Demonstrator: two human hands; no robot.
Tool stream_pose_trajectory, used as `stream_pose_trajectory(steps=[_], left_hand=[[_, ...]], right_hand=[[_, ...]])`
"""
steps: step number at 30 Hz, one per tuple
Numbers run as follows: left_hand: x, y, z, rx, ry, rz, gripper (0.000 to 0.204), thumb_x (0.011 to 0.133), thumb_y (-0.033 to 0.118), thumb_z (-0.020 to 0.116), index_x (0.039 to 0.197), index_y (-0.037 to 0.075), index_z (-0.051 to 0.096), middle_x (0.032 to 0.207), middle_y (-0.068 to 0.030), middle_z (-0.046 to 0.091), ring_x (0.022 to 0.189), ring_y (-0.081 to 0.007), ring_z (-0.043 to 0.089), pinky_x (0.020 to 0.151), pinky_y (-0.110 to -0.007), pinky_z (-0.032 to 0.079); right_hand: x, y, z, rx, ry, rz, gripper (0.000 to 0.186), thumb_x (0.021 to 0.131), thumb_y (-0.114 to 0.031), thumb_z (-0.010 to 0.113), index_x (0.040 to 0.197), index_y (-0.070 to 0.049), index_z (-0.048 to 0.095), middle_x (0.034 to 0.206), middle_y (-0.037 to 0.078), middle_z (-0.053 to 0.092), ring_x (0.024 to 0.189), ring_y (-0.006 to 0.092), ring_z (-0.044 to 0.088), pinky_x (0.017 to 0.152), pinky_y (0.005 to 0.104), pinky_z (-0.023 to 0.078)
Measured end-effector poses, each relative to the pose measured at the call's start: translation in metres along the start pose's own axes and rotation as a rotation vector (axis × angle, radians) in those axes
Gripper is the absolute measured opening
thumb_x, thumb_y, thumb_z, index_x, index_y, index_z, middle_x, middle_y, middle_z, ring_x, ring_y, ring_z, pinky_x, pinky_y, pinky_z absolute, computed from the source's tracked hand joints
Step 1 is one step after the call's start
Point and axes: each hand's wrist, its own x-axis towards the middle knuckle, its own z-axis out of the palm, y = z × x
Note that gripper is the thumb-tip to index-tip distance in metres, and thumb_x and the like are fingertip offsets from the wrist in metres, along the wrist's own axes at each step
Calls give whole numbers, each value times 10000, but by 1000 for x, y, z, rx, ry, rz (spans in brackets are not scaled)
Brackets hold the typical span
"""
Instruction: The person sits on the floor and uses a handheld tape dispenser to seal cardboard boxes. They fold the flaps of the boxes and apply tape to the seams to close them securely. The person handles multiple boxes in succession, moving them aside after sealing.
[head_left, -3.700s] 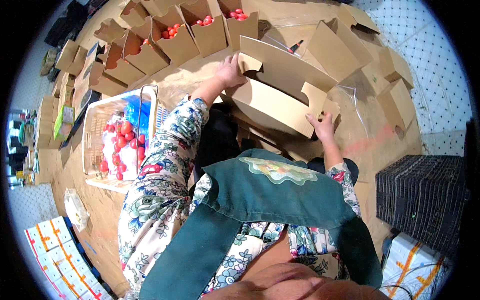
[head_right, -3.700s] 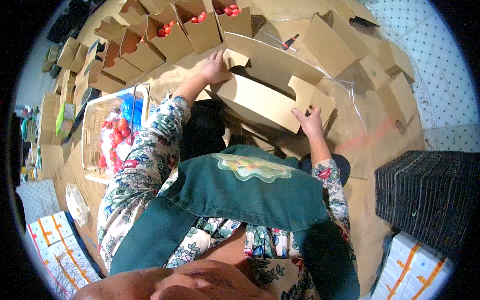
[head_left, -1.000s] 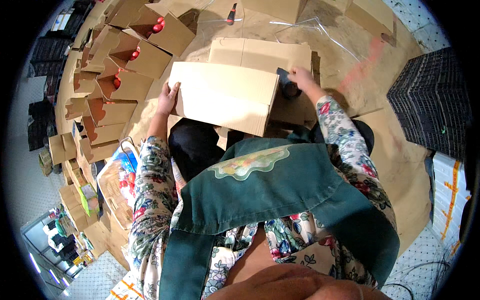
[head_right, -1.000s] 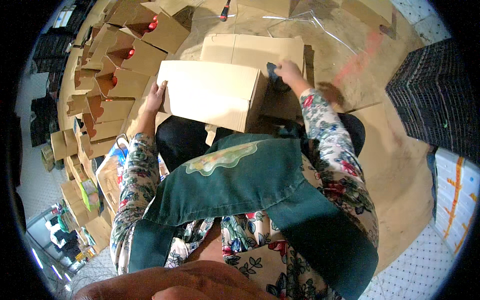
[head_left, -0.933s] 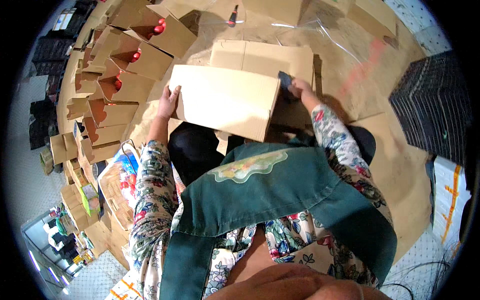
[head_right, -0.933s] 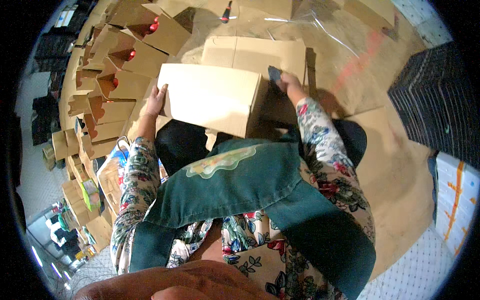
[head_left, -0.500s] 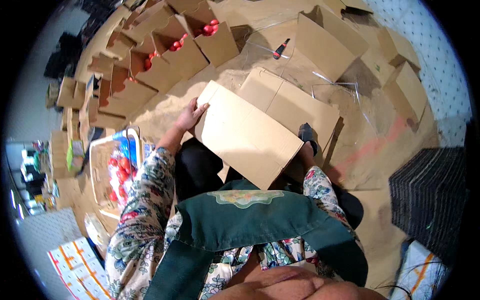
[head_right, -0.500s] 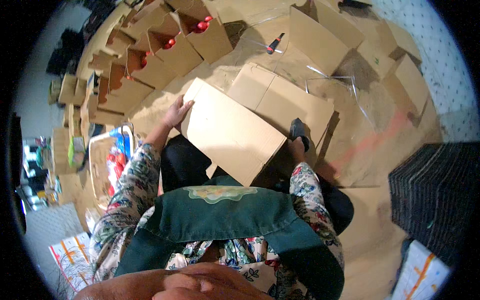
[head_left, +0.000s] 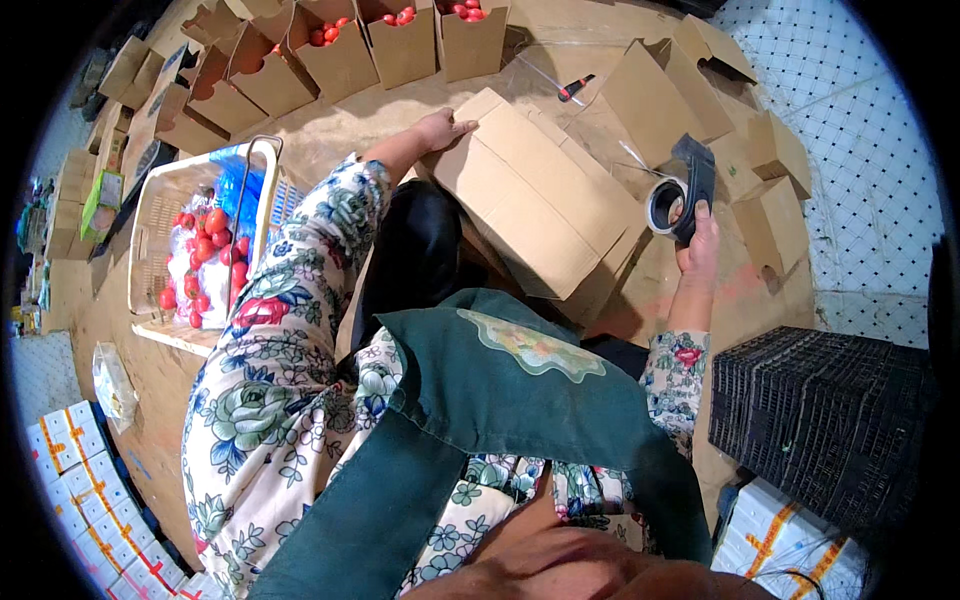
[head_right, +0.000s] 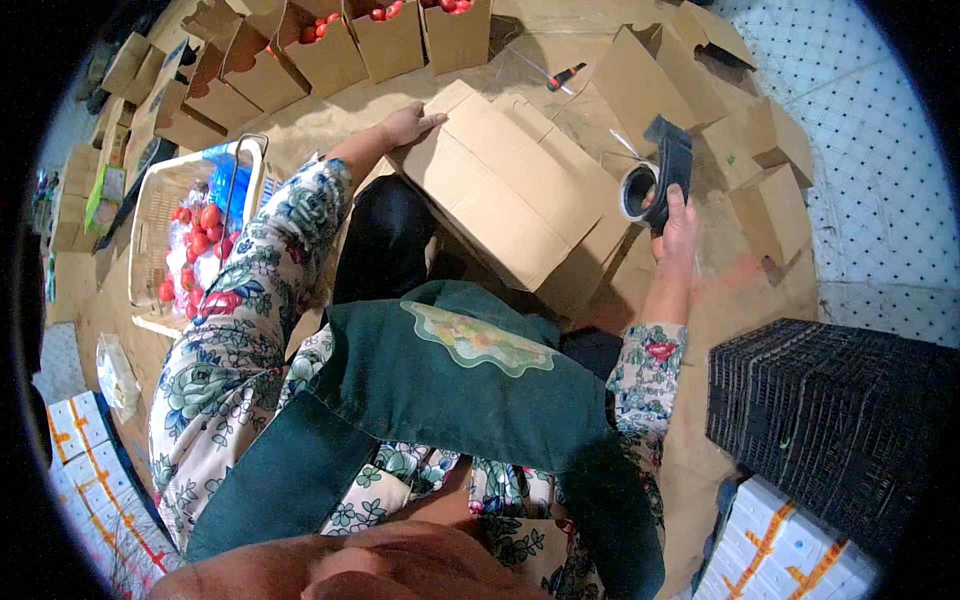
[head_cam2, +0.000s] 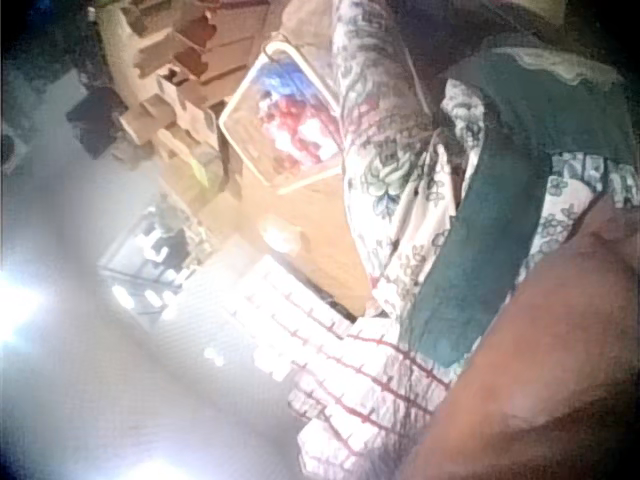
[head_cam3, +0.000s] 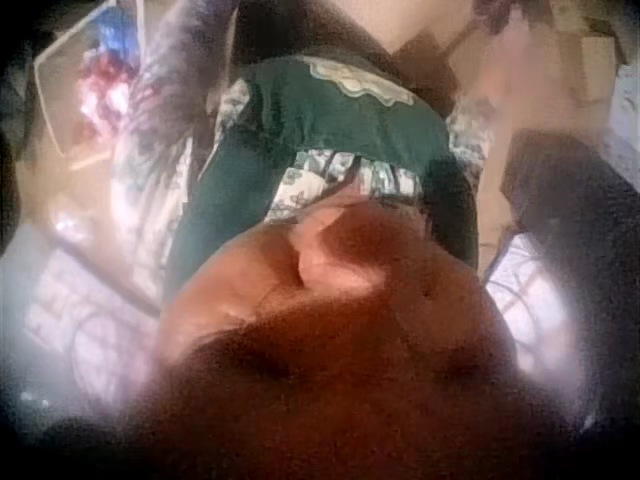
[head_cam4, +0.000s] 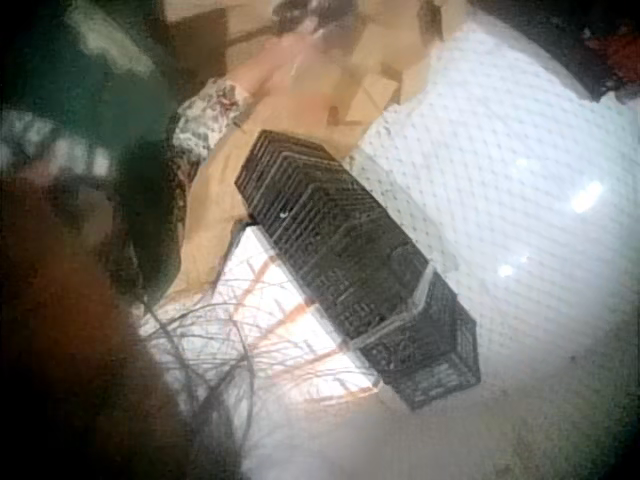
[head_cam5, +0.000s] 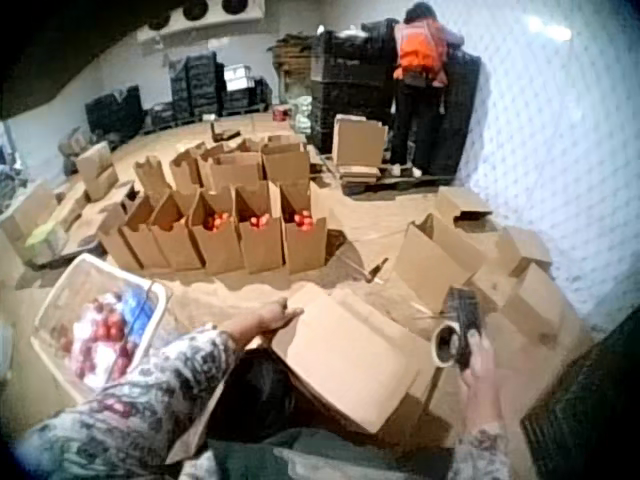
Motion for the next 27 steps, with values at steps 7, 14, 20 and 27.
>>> stream_pose_trajectory(steps=[7,14,20,27], left_hand=[[7,17,31,-38,9,-69,829,786,630,508,1213,-75,421,1152,-264,536,1084,-378,517,910,-403,408],[-1,11,53,-116,51,-37,861,785,634,502,1229,-97,407,1151,-292,524,1082,-370,522,905,-385,417],[-31,72,34,-51,33,-22,687,836,582,452,1160,-23,480,1101,-232,573,1033,-367,546,885,-414,419],[-18,76,54,-113,6,-9,649,849,502,483,1241,-9,402,1090,-231,577,1034,-364,546,882,-416,424]], right_hand=[[-23,2,88,-268,-353,96,474,725,-215,719,1082,16,511,801,69,607,640,133,591,599,267,505],[-2,50,61,-249,-395,218,405,731,-177,689,1036,28,521,782,75,598,617,134,573,584,264,498],[-15,35,23,-176,-305,230,400,727,-178,688,1023,23,509,766,88,594,615,149,578,572,271,501],[-47,17,32,-291,-243,192,550,668,-233,773,1071,28,506,785,73,600,617,139,580,579,261,497]])
